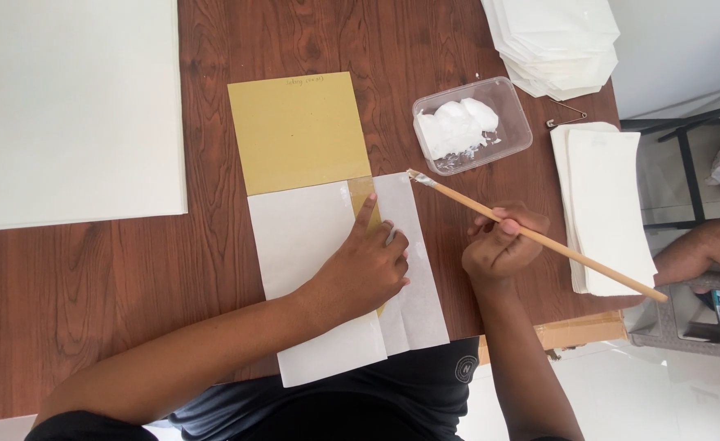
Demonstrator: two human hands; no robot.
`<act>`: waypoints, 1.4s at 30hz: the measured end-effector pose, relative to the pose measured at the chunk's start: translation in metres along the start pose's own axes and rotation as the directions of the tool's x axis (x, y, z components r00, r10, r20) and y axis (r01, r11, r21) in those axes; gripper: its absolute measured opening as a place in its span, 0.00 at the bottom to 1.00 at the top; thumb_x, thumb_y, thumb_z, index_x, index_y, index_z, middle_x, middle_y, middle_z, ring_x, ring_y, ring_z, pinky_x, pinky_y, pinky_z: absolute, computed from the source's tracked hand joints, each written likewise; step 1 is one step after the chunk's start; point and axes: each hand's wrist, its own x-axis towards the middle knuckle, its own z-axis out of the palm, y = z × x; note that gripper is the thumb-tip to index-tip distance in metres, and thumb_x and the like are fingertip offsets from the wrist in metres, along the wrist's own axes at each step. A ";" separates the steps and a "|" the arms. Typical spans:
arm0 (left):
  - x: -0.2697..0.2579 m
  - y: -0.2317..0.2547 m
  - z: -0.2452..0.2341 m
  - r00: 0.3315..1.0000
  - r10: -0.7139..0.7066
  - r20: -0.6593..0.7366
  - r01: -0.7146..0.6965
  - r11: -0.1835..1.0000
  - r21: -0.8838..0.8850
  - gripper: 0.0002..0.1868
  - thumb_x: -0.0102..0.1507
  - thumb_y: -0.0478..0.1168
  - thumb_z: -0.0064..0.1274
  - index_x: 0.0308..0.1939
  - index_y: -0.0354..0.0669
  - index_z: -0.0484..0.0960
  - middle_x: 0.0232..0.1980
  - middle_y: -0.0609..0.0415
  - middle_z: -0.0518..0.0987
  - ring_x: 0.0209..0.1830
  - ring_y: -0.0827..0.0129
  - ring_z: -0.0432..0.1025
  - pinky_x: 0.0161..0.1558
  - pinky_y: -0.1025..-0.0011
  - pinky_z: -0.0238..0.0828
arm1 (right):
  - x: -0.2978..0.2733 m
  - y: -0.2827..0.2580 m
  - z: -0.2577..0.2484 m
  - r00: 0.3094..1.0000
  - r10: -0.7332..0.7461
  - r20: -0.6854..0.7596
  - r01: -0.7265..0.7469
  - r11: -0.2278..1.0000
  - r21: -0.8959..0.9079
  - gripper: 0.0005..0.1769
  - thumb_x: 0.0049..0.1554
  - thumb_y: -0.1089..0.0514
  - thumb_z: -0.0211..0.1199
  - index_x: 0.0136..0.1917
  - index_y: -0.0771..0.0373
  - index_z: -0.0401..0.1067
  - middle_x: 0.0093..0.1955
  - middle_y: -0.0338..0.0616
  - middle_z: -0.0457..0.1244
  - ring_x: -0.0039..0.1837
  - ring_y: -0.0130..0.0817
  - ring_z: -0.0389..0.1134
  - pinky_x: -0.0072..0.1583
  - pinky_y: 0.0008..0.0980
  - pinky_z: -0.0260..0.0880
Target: Manually assembling a paper bag by applying glue with a brush and folding the paper into shape.
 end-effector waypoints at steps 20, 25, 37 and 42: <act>0.001 -0.001 -0.005 0.999 0.016 0.044 -0.016 1.000 -0.016 0.14 0.66 0.45 0.57 0.49 0.39 0.87 0.52 0.37 0.82 0.60 0.44 0.75 0.71 0.23 0.34 | 0.012 0.009 -0.008 0.993 0.115 -0.023 -0.117 0.956 -0.269 0.18 0.72 0.55 0.44 0.46 0.69 0.66 0.25 0.46 0.61 0.21 0.29 0.58 0.26 0.24 0.56; 0.000 -0.001 -0.001 0.999 0.011 0.034 -0.011 1.000 -0.018 0.15 0.65 0.47 0.58 0.49 0.39 0.86 0.53 0.37 0.81 0.61 0.44 0.74 0.72 0.24 0.33 | 0.017 -0.002 -0.002 0.972 0.229 0.045 -0.203 0.923 -0.326 0.18 0.73 0.54 0.43 0.47 0.67 0.66 0.27 0.46 0.64 0.22 0.30 0.60 0.26 0.24 0.57; -0.001 0.018 0.006 0.988 -0.152 0.038 0.155 0.985 -0.082 0.29 0.63 0.64 0.55 0.49 0.40 0.85 0.56 0.37 0.78 0.66 0.41 0.70 0.70 0.21 0.21 | 0.013 -0.030 -0.063 0.623 0.718 -0.311 -0.684 0.693 0.228 0.19 0.69 0.41 0.45 0.47 0.55 0.64 0.28 0.34 0.53 0.23 0.28 0.58 0.27 0.22 0.56; 0.001 0.026 0.008 0.968 -0.183 -0.173 0.203 0.973 0.111 0.41 0.56 0.83 0.51 0.40 0.48 0.85 0.52 0.48 0.77 0.61 0.46 0.71 0.71 0.23 0.34 | -0.026 -0.110 -0.091 0.715 0.529 -0.457 -0.539 0.833 0.121 0.21 0.67 0.41 0.52 0.35 0.49 0.59 0.26 0.31 0.51 0.24 0.25 0.56 0.24 0.26 0.56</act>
